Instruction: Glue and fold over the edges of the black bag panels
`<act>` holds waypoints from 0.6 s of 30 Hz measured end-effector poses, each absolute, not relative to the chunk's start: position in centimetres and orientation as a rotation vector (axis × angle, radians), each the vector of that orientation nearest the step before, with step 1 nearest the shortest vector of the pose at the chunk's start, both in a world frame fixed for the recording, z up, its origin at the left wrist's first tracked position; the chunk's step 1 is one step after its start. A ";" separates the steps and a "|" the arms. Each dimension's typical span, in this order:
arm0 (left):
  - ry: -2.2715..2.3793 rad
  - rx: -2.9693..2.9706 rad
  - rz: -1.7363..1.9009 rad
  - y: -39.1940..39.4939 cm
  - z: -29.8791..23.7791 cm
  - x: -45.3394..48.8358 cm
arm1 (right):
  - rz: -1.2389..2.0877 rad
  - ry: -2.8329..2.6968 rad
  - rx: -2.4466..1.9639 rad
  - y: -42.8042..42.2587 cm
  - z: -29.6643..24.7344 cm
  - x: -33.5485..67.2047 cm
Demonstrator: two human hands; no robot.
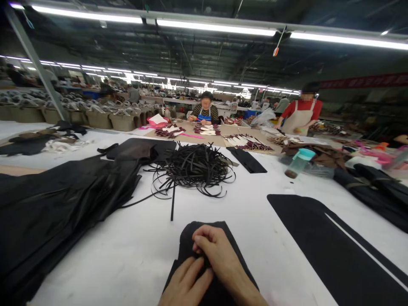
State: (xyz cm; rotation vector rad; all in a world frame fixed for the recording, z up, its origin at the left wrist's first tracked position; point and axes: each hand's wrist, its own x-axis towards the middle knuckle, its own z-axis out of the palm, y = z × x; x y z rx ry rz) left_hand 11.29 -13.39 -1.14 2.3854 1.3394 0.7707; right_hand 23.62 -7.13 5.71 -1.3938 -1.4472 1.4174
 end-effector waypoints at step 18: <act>0.865 2.206 0.401 -12.7 -0.4 13.4 | 0.526 -2.106 -2.126 -9.1 6.5 25.5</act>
